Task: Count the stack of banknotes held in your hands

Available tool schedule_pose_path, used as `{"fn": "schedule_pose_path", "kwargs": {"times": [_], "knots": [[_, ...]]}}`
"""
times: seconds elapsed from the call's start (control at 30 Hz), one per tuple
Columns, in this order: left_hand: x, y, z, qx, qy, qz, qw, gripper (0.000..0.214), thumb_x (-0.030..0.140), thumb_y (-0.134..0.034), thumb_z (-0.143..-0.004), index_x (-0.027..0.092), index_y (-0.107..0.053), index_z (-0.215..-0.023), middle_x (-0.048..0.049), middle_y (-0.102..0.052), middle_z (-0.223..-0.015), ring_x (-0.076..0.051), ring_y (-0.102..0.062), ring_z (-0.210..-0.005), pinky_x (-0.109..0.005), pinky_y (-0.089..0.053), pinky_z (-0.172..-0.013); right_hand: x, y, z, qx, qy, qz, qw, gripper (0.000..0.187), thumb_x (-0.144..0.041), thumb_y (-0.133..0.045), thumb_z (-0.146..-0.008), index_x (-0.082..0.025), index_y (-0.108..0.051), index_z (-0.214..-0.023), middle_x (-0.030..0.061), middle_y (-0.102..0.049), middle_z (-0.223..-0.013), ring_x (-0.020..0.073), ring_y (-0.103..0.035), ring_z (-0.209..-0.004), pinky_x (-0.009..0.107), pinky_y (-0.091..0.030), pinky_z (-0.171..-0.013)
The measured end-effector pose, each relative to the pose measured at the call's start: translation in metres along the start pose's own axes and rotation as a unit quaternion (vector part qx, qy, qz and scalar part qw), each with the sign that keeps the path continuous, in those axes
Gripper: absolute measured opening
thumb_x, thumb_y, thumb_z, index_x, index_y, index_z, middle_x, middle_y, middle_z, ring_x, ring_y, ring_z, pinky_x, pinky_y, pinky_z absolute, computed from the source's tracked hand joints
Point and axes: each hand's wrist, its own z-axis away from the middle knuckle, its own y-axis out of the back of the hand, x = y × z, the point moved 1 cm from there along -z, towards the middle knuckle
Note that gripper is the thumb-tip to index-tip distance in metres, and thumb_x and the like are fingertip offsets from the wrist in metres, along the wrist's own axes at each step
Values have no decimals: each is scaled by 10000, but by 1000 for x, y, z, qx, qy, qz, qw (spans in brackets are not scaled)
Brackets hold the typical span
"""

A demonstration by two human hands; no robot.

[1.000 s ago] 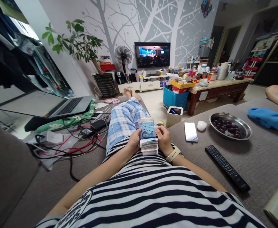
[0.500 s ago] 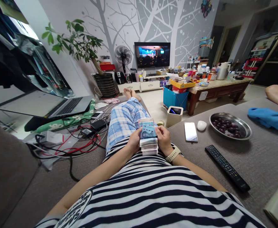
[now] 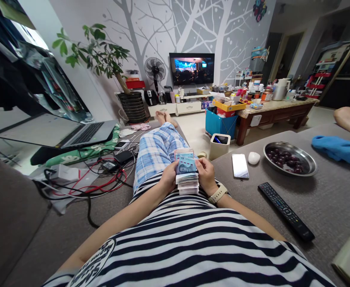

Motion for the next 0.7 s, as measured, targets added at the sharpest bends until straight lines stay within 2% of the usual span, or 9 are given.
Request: {"fn": "schedule_pose_path", "kwargs": {"times": [0.47,0.7], "knots": [[0,1,-2,2,-7,-7,1000,111,276,-723,-717,167,-714,-738,-79,-785,-792,-300,-735,-1001,-416,-576,-911,-3,0,0,-6,12,-8,1000,325,-498,-586,-894,-210,-612,-745,-11,-576,-658,164,-498,-623,290,-414,-609],[4,-2,1,16,-3,-11,1000,95,270,-725,-723,176,-711,-710,-62,-776,-754,-279,-743,-955,-398,-583,-885,-3,0,0,-4,16,-16,1000,294,-464,-583,-898,-211,-623,-754,-13,-574,-654,162,-497,-613,293,-412,-611]]}}
